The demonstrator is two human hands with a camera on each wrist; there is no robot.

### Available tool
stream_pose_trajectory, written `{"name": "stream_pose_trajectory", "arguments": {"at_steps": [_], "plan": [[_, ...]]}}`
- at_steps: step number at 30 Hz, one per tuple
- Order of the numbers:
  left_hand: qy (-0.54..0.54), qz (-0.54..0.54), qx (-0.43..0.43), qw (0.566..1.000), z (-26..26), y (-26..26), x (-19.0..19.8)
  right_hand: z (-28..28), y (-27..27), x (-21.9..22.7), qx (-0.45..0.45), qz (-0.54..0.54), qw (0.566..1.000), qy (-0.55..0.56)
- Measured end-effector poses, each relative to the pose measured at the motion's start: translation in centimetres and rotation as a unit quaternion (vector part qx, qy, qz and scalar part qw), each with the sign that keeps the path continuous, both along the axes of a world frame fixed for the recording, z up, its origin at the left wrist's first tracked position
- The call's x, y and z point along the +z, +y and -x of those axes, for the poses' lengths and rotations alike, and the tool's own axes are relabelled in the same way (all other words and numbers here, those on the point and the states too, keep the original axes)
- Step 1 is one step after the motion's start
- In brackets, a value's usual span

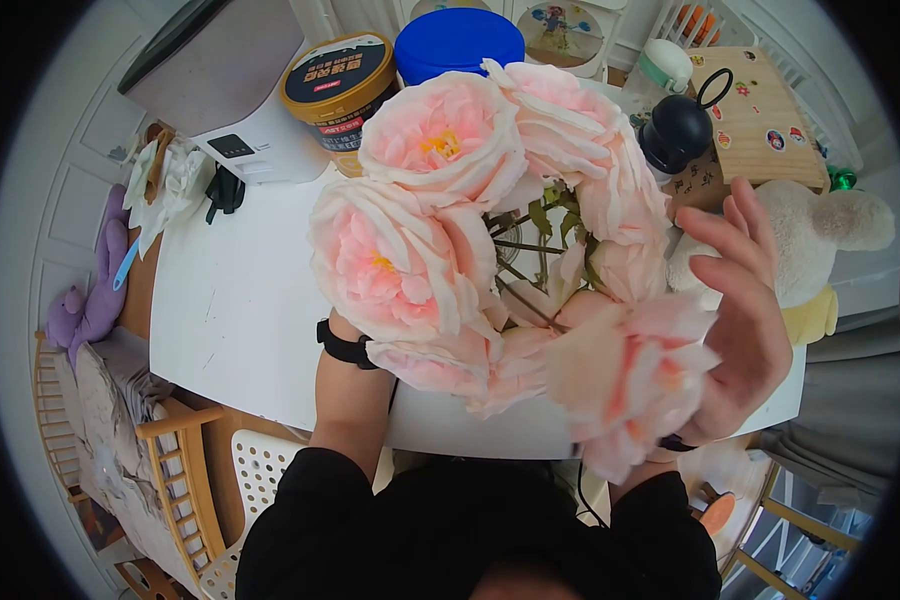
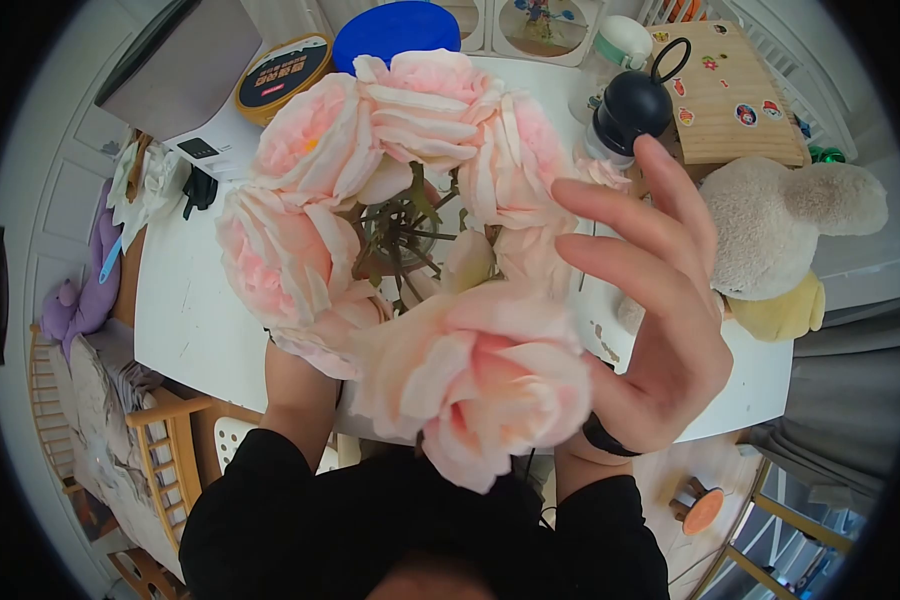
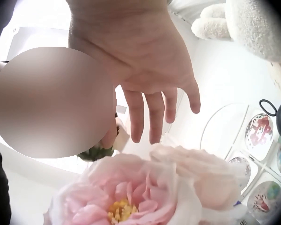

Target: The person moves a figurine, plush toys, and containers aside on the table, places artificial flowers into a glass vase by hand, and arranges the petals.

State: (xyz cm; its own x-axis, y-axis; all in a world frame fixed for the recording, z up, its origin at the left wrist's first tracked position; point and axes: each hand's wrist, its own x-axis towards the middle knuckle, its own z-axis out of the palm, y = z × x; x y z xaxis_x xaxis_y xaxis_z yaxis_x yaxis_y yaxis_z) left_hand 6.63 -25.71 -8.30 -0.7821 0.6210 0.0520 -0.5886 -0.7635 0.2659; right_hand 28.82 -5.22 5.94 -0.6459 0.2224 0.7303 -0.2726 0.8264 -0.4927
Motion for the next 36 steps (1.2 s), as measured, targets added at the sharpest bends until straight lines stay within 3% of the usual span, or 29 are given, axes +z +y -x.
{"name": "stream_pose_trajectory", "arguments": {"at_steps": [5,9,10,20,28,32,34,36], "plan": [[0.033,0.039,0.014,0.999,0.2,0.2,0.0,-1.6,0.8,-1.3,0.167,-0.016,0.985,0.040],[0.057,0.072,0.022,0.996,-0.2,0.1,-0.2,-0.8,-0.6,-0.9,0.181,-0.076,0.979,0.050],[0.065,0.079,0.023,0.994,-0.2,0.2,-0.2,-0.2,-2.2,-0.6,0.110,-0.062,0.991,0.049],[0.133,0.160,0.033,0.977,-0.9,0.1,-0.2,2.3,-4.8,0.0,-0.014,-0.028,0.998,-0.045],[0.186,0.224,0.043,0.956,-0.8,-0.2,-0.2,1.7,-3.8,-0.2,0.044,-0.023,0.999,-0.005],[0.189,0.225,0.047,0.955,-0.6,-0.2,-0.2,0.0,-0.1,0.7,0.100,-0.045,0.994,0.026],[0.189,0.228,0.049,0.954,-0.7,-0.4,-0.2,0.2,1.1,-0.6,0.043,0.038,0.987,0.148],[0.192,0.229,0.050,0.953,-0.6,-0.2,-0.1,-0.3,2.9,-1.3,0.002,0.146,0.981,0.131]]}}
